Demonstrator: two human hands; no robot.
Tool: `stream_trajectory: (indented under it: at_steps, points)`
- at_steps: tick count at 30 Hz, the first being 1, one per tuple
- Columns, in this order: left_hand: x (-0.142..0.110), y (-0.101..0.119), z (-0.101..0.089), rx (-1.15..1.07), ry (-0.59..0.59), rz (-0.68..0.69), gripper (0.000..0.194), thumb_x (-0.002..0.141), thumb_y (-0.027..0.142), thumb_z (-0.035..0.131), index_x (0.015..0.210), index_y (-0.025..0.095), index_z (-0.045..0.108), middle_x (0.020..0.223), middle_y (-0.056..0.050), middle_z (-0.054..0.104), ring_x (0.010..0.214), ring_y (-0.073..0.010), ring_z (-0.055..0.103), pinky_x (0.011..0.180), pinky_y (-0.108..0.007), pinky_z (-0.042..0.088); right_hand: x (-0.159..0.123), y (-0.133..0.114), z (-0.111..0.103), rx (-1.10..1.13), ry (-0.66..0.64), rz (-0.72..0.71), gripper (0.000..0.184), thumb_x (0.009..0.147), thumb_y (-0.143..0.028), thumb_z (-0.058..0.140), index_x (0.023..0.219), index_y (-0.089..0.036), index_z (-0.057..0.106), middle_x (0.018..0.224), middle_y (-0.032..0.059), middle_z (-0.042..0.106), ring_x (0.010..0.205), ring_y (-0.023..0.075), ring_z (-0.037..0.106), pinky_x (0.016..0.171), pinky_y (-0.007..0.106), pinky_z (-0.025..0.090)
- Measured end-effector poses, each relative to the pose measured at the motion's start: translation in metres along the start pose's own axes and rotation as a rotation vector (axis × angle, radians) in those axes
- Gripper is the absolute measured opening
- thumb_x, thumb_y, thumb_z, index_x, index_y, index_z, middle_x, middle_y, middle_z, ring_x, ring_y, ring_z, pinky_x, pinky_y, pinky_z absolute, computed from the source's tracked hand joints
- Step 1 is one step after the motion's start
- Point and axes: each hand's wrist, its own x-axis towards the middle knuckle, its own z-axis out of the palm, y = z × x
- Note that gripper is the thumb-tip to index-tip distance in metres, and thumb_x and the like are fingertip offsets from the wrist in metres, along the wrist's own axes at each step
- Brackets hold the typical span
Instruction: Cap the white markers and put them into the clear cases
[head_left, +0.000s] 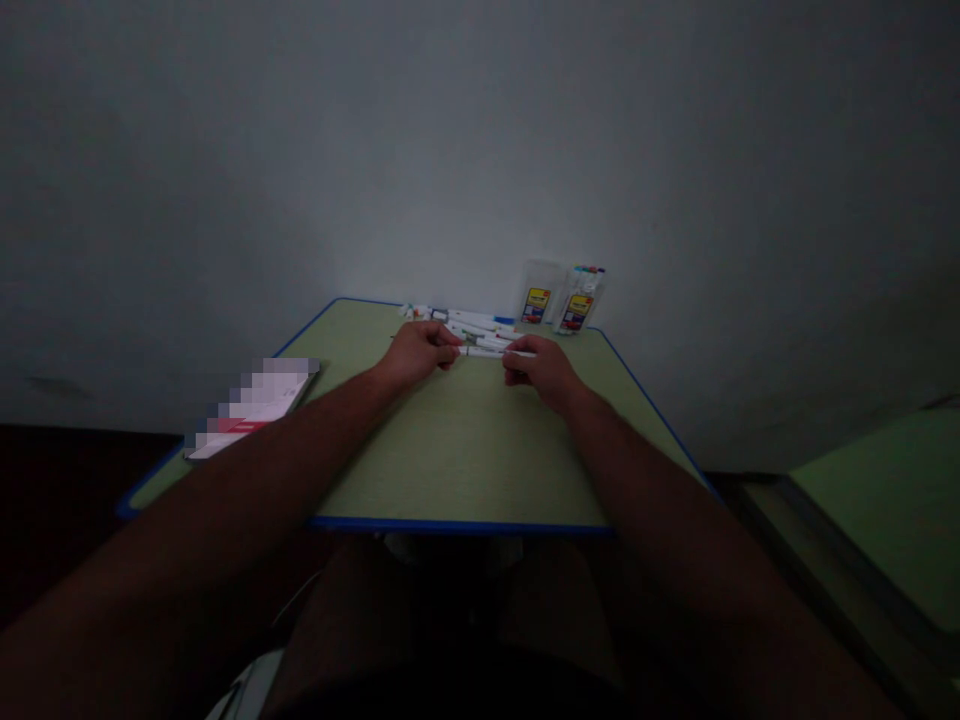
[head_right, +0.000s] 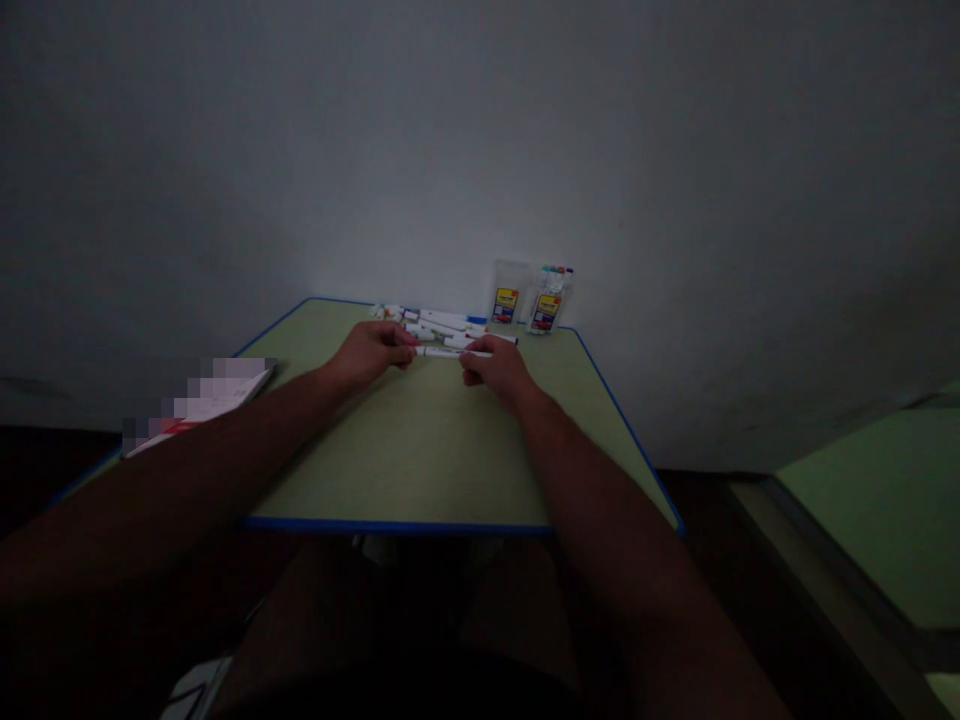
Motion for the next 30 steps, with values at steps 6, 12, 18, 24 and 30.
stream_trajectory:
  at_steps: [6,12,18,24,30]
  points:
    - [0.001,-0.003,0.001,-0.007,0.001,0.006,0.01,0.061,0.008,0.073,0.069,0.014,0.07,0.053,0.0,0.062,0.049,-0.0108,0.054,0.052,-0.026,0.044,0.0,0.0,0.0,0.012,-0.005,0.008,0.016,0.072,-0.012,0.073,0.076,-0.017,0.059,0.055,-0.0028,0.06,0.048,0.0109,0.059,0.052,0.026,0.057]
    - [0.0,0.0,0.0,0.021,0.005,0.04,0.009,0.063,0.011,0.073,0.071,0.014,0.071,0.054,0.0,0.062,0.05,-0.0107,0.054,0.052,-0.025,0.042,0.0,0.0,-0.002,0.006,-0.017,-0.013,0.016,0.071,-0.017,0.075,0.076,-0.017,0.06,0.057,-0.0027,0.061,0.049,0.0106,0.059,0.053,0.026,0.057]
    - [0.0,0.007,-0.011,0.124,-0.067,0.068,0.014,0.07,0.016,0.072,0.084,0.014,0.074,0.056,-0.001,0.065,0.051,-0.012,0.057,0.054,-0.025,0.045,0.001,-0.006,-0.002,0.049,-0.025,-0.018,0.016,0.07,-0.015,0.074,0.08,-0.016,0.062,0.064,-0.0013,0.065,0.05,0.01,0.059,0.053,0.026,0.056]
    - [-0.001,0.005,-0.012,0.096,-0.163,-0.008,0.003,0.077,0.017,0.068,0.079,0.016,0.069,0.065,-0.004,0.068,0.049,-0.0117,0.055,0.046,-0.024,0.041,0.001,-0.01,-0.004,0.08,-0.064,0.047,0.011,0.077,-0.012,0.068,0.085,-0.017,0.062,0.067,0.0012,0.07,0.053,0.0115,0.063,0.054,0.026,0.057]
    - [0.0,0.002,-0.017,0.151,-0.211,0.009,0.014,0.079,0.024,0.067,0.067,0.017,0.068,0.054,-0.001,0.06,0.045,-0.0095,0.045,0.046,-0.024,0.035,0.0,-0.01,-0.009,0.064,-0.085,-0.018,0.011,0.077,-0.012,0.071,0.086,-0.017,0.068,0.074,0.0028,0.072,0.056,0.01,0.062,0.056,0.024,0.056]
